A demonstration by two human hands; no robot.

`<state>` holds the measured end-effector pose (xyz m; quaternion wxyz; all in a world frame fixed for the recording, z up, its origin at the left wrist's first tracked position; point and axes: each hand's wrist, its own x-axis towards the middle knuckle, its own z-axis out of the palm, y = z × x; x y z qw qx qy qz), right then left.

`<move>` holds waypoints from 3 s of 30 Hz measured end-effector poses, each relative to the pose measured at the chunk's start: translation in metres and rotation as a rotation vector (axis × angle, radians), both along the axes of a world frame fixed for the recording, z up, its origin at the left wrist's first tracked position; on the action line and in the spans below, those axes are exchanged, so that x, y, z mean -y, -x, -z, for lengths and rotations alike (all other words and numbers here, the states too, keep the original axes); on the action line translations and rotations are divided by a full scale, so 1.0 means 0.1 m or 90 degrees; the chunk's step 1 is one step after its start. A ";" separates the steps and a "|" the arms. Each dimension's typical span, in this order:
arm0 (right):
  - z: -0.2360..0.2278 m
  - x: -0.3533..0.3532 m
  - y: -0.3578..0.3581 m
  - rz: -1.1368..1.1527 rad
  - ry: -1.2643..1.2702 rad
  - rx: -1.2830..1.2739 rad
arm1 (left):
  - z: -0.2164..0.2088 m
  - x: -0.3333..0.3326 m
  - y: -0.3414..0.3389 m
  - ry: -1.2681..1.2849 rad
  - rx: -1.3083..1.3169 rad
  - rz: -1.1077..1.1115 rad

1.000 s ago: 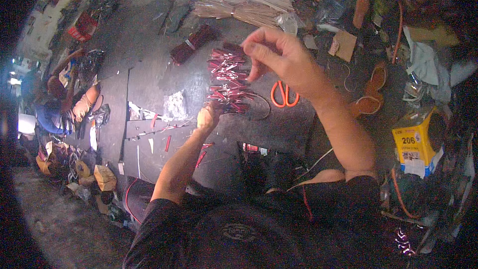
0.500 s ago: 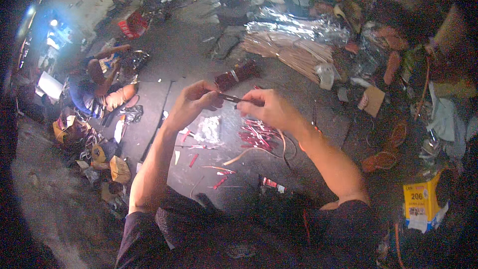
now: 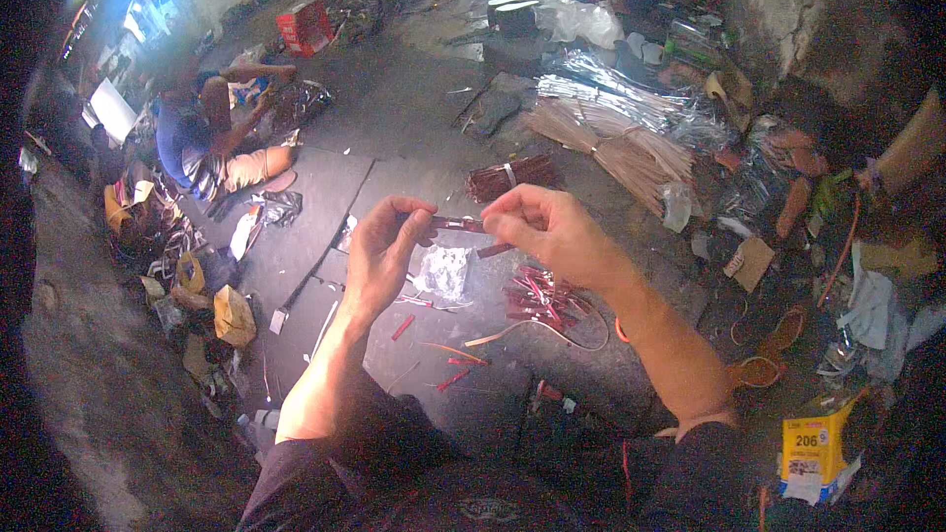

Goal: The person sits on the floor and uses red-handled scissors to cut long reddish-brown cords into short segments. The person repeatedly picks up a cord, cuts it, and places the cut pieces into a growing pile on the floor.

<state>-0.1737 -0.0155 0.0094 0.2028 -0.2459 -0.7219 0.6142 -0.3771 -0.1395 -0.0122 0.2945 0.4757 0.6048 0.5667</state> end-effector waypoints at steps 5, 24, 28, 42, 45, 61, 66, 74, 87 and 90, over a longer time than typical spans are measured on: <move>0.08 0.22 0.25 0.089 -0.137 -0.038 | -0.08 0.14 0.06 -0.061 0.265 -0.011; 0.32 0.23 0.23 -0.037 -0.394 0.235 | -0.10 0.31 0.22 -0.047 0.182 -0.085; 0.21 0.25 0.07 -0.196 -0.100 0.184 | 0.01 0.27 0.24 -0.041 0.247 -0.067; 0.24 0.43 0.33 0.120 -0.012 -0.200 | 0.10 0.13 -0.12 -0.042 0.367 0.049; 0.28 0.47 0.35 0.148 -0.038 -0.206 | 0.16 0.13 -0.14 -0.053 0.387 0.073; 0.38 0.48 0.41 0.155 -0.149 -0.159 | 0.12 0.20 -0.20 -0.038 0.165 -0.012; 0.31 0.51 0.31 0.157 -0.158 -0.126 | 0.11 0.19 -0.18 -0.032 0.182 -0.018; 0.35 0.42 0.28 0.169 -0.138 -0.067 | 0.07 0.19 -0.21 0.024 0.245 -0.004; 0.35 0.29 0.22 0.143 -0.222 0.004 | 0.19 0.14 -0.19 0.061 0.367 0.038; 0.35 0.29 0.22 0.145 -0.188 0.002 | 0.22 0.14 -0.17 0.053 0.367 0.050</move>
